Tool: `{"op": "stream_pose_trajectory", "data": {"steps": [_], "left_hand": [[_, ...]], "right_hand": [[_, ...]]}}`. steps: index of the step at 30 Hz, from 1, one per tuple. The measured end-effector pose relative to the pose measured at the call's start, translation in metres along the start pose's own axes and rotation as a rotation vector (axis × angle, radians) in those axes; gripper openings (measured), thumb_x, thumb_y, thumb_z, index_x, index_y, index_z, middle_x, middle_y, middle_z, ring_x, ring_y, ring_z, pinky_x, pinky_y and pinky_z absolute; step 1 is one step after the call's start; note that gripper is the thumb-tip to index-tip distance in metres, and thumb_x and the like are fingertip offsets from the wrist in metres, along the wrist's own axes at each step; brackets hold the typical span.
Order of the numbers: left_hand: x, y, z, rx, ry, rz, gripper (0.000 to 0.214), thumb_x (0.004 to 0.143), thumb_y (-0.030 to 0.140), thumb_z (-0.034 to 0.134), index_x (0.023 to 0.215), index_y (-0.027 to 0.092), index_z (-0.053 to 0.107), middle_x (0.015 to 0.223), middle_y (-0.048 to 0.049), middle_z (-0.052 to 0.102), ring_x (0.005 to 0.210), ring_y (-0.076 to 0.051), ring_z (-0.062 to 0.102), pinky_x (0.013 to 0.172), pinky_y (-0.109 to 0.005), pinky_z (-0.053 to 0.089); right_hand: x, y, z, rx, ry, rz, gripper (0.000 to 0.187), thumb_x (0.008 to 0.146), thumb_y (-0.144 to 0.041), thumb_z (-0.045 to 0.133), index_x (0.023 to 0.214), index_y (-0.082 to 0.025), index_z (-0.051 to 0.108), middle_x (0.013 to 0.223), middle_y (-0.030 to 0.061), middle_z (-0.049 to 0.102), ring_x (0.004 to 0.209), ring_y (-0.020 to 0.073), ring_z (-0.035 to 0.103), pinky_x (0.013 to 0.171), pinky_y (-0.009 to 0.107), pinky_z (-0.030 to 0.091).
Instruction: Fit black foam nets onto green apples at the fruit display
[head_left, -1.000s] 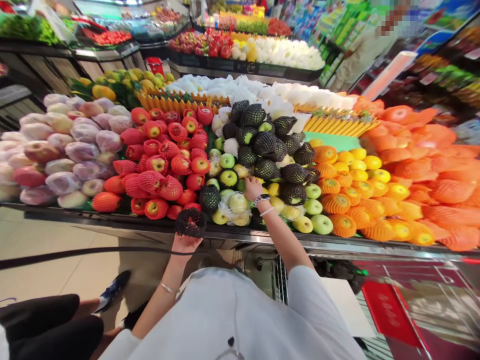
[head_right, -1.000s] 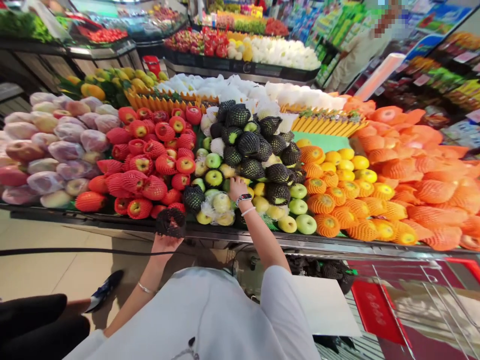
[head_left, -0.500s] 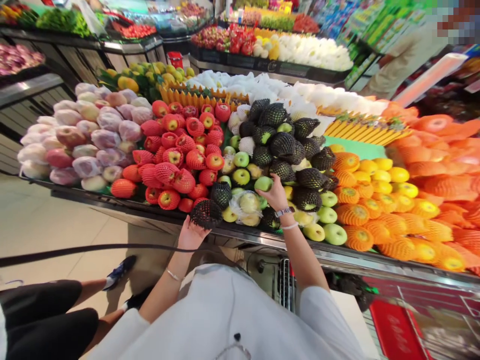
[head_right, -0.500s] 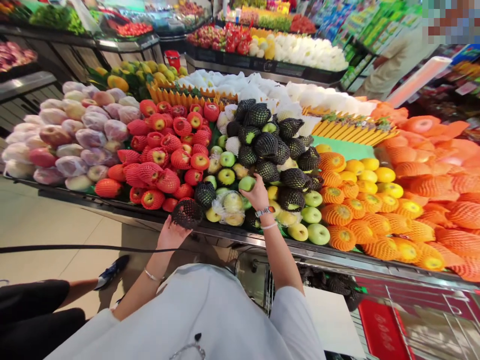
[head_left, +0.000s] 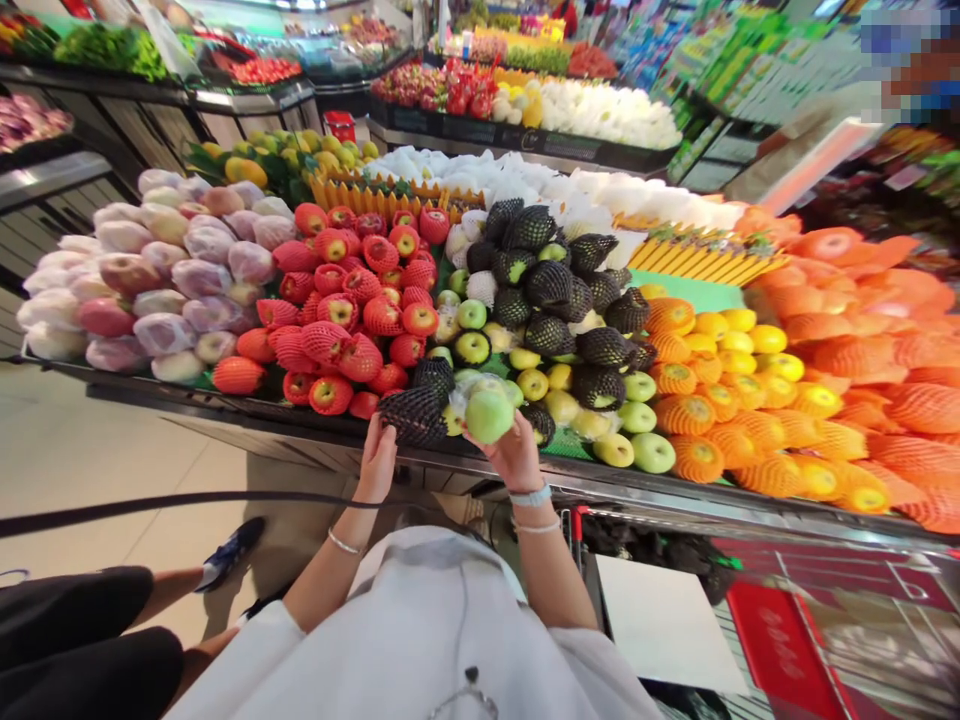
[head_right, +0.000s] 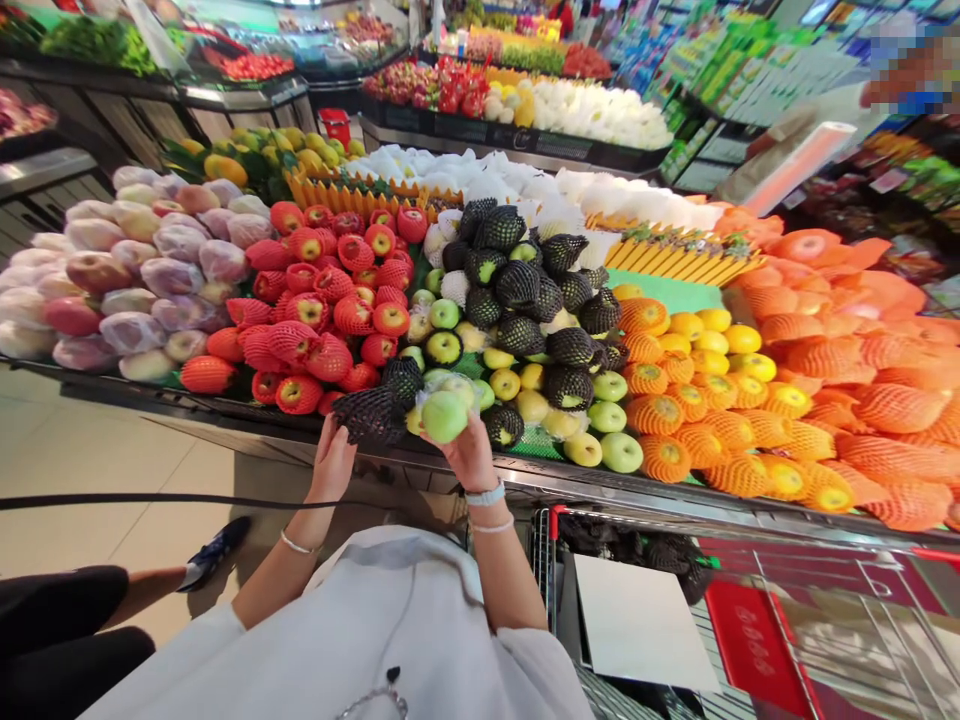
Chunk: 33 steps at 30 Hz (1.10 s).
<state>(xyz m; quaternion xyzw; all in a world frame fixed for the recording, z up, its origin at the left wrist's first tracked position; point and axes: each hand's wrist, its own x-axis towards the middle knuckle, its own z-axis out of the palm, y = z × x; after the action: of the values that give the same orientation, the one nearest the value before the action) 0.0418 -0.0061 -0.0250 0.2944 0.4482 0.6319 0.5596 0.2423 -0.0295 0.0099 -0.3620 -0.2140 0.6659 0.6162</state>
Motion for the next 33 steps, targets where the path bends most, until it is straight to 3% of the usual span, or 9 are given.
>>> {"op": "stream_pose_trajectory", "data": {"steps": [3,9,15,19,24,27,30,32,33], "left_hand": [[-0.005,0.010,0.005,0.199,-0.151,0.084,0.042,0.071,0.042,0.069,0.107,0.022,0.061,0.110,-0.0043,0.066,0.106,-0.020,0.059,0.097,-0.032,0.044],[-0.007,0.022,0.007,0.436,-0.390,0.207,0.038,0.078,0.044,0.061,0.105,0.017,0.059,0.100,-0.0081,0.069,0.095,-0.022,0.065,0.088,-0.033,0.050],[-0.006,0.021,0.011,0.609,-0.580,0.315,0.026,0.082,0.037,0.058,0.100,0.018,0.062,0.093,-0.0069,0.070,0.085,-0.020,0.066,0.082,-0.030,0.051],[-0.006,0.027,0.025,0.717,-0.655,0.426,0.020,0.084,0.035,0.055,0.091,0.018,0.064,0.082,-0.0059,0.068,0.073,-0.019,0.063,0.074,-0.029,0.050],[-0.005,0.033,0.038,0.931,-0.823,0.660,0.026,0.088,0.036,0.048,0.075,0.019,0.062,0.071,-0.0054,0.062,0.068,-0.018,0.057,0.066,-0.030,0.047],[-0.007,0.033,0.039,0.987,-0.790,0.840,0.029,0.089,0.038,0.046,0.074,0.019,0.061,0.074,-0.0070,0.061,0.075,-0.021,0.054,0.072,-0.035,0.046],[-0.012,0.033,0.038,0.962,-0.568,1.042,0.024,0.083,0.044,0.055,0.076,0.021,0.061,0.093,-0.0089,0.060,0.097,-0.025,0.050,0.092,-0.047,0.039],[-0.013,0.035,0.039,0.862,-0.451,1.064,0.031,0.079,0.052,0.056,0.088,0.023,0.060,0.115,-0.0103,0.055,0.113,-0.029,0.045,0.103,-0.054,0.028],[-0.012,0.037,0.039,0.796,-0.454,1.027,0.039,0.080,0.057,0.052,0.099,0.023,0.058,0.124,-0.0113,0.051,0.119,-0.030,0.043,0.105,-0.056,0.025]], "right_hand": [[-0.005,0.014,0.004,0.054,-0.025,0.009,0.050,0.071,-0.056,0.061,0.111,-0.027,0.053,0.107,0.0033,0.066,0.090,0.0233,0.065,0.072,0.041,0.055],[-0.008,0.022,0.002,0.069,0.063,-0.142,0.034,0.073,-0.039,0.065,0.103,-0.026,0.056,0.102,-0.0021,0.066,0.088,0.0148,0.063,0.073,0.029,0.056],[-0.007,0.033,0.003,0.252,0.205,-0.036,0.026,0.081,-0.038,0.051,0.098,-0.023,0.064,0.096,-0.0028,0.071,0.091,0.0121,0.065,0.081,0.025,0.052],[-0.009,0.041,0.006,0.392,0.171,0.032,0.028,0.083,-0.040,0.047,0.095,-0.023,0.066,0.093,-0.0017,0.072,0.089,0.0137,0.065,0.082,0.028,0.052],[-0.011,0.047,0.013,0.524,0.171,0.095,0.033,0.084,-0.041,0.044,0.094,-0.020,0.066,0.090,0.0002,0.073,0.084,0.0141,0.066,0.081,0.029,0.052],[-0.013,0.050,0.016,0.571,0.143,0.160,0.034,0.085,-0.043,0.042,0.090,-0.020,0.067,0.085,-0.0003,0.073,0.079,0.0134,0.065,0.074,0.027,0.053],[-0.014,0.051,0.019,0.584,0.117,0.206,0.035,0.085,-0.045,0.042,0.092,-0.021,0.067,0.086,-0.0003,0.073,0.080,0.0131,0.065,0.072,0.026,0.053],[-0.014,0.052,0.022,0.580,0.105,0.230,0.037,0.086,-0.046,0.042,0.095,-0.020,0.066,0.088,-0.0001,0.073,0.083,0.0135,0.065,0.074,0.026,0.053],[-0.014,0.053,0.023,0.578,0.095,0.241,0.038,0.086,-0.046,0.041,0.096,-0.020,0.066,0.089,0.0002,0.073,0.084,0.0140,0.065,0.075,0.027,0.053]]}}
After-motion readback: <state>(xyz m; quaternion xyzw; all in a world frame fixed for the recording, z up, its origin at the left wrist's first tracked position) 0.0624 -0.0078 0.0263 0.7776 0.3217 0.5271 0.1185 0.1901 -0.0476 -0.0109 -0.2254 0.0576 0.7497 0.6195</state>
